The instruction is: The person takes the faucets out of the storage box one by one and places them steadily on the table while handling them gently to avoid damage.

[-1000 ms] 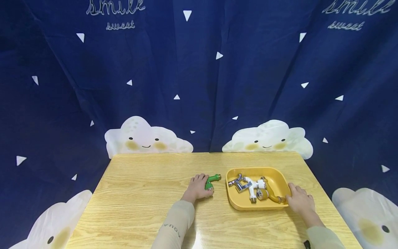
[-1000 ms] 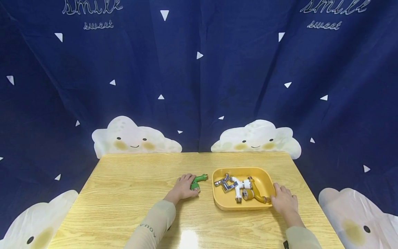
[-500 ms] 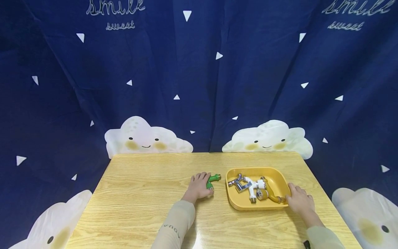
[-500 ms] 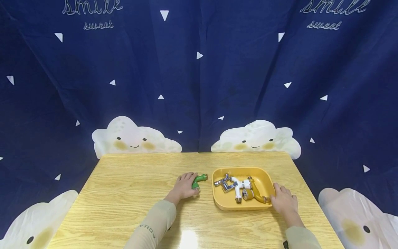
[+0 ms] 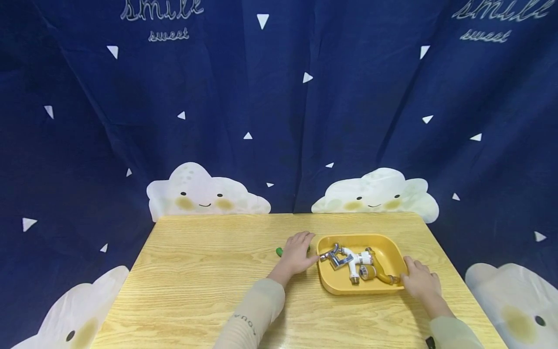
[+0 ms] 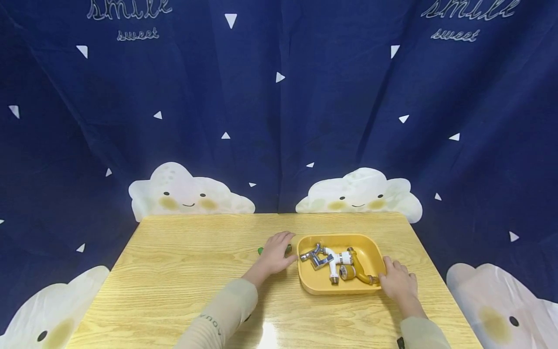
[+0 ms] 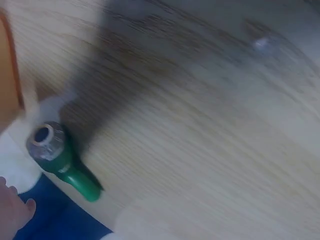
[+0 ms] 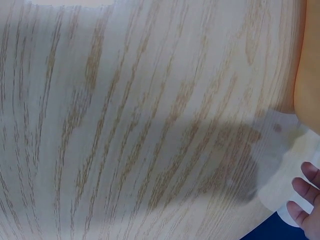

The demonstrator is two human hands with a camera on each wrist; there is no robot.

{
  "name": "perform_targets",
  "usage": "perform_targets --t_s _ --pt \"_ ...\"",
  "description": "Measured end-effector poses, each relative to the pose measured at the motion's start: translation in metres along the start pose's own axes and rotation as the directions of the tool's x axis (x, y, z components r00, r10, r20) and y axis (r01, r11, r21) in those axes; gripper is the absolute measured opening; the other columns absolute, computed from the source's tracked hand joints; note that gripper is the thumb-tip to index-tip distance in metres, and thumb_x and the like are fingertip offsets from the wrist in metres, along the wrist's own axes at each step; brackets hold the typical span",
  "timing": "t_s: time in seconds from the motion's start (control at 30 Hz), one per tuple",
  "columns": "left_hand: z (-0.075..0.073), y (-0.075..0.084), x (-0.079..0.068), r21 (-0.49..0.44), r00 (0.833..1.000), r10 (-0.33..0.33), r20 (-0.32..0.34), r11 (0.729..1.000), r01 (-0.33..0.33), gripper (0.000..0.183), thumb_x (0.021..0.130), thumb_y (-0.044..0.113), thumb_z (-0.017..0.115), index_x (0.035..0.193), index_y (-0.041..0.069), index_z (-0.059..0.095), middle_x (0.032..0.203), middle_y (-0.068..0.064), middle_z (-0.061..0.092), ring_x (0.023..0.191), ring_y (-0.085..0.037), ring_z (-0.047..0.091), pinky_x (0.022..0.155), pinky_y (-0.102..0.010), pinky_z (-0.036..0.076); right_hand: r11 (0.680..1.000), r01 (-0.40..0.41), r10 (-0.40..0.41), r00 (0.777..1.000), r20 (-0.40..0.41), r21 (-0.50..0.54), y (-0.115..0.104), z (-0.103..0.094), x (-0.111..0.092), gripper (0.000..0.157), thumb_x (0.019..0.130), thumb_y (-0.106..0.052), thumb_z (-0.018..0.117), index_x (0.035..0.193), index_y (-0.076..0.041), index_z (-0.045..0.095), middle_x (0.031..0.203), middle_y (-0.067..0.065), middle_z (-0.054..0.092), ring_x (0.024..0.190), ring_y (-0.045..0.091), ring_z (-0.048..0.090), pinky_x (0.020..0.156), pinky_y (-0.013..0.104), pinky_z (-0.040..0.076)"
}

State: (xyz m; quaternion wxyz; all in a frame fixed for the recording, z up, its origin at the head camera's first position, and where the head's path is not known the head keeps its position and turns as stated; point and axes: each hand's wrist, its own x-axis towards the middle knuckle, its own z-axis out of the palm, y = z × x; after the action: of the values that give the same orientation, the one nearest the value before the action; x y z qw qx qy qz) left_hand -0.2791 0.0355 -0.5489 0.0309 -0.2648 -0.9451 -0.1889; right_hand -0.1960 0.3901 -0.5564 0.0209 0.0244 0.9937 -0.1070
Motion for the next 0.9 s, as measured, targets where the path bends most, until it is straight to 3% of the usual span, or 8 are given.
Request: perform_targets --t_s 0.23,0.53,0.9 --pt "0.001 0.025 0.009 0.071 0.999 0.046 -0.023 0.997 -0.044 0.061 0.085 0.045 0.051 0.136 0.015 0.038 0.134 -0.004 0.043 0.126 -0.021 0.038 0.105 -0.037 0.028 1.0 0.003 -0.003 1.0 -0.002 -0.007 0.003 0.003 0.001 0.049 0.089 -0.022 0.041 0.131 0.001 0.033 0.117 0.029 0.045 0.105 0.049 0.042 0.077 0.064 0.034" --pt "0.006 0.049 0.017 0.132 0.998 0.059 0.03 0.989 -0.063 0.063 0.084 0.048 0.05 0.137 0.018 0.037 0.134 -0.002 0.041 0.126 -0.019 0.037 0.106 -0.034 0.028 1.0 0.0 0.0 1.0 -0.004 -0.008 0.003 0.003 0.001 0.05 0.089 -0.023 0.041 0.131 0.002 0.033 0.119 0.03 0.043 0.105 0.05 0.041 0.077 0.065 0.033" --pt "0.011 0.072 0.022 0.054 0.996 0.025 0.09 0.998 -0.03 0.066 0.084 0.046 0.054 0.14 0.016 0.034 0.138 -0.003 0.038 0.127 -0.019 0.035 0.104 -0.031 0.03 1.0 0.002 -0.002 1.0 -0.013 -0.004 0.002 0.002 0.0 0.049 0.089 -0.022 0.042 0.131 0.001 0.033 0.119 0.03 0.044 0.105 0.049 0.041 0.077 0.064 0.033"
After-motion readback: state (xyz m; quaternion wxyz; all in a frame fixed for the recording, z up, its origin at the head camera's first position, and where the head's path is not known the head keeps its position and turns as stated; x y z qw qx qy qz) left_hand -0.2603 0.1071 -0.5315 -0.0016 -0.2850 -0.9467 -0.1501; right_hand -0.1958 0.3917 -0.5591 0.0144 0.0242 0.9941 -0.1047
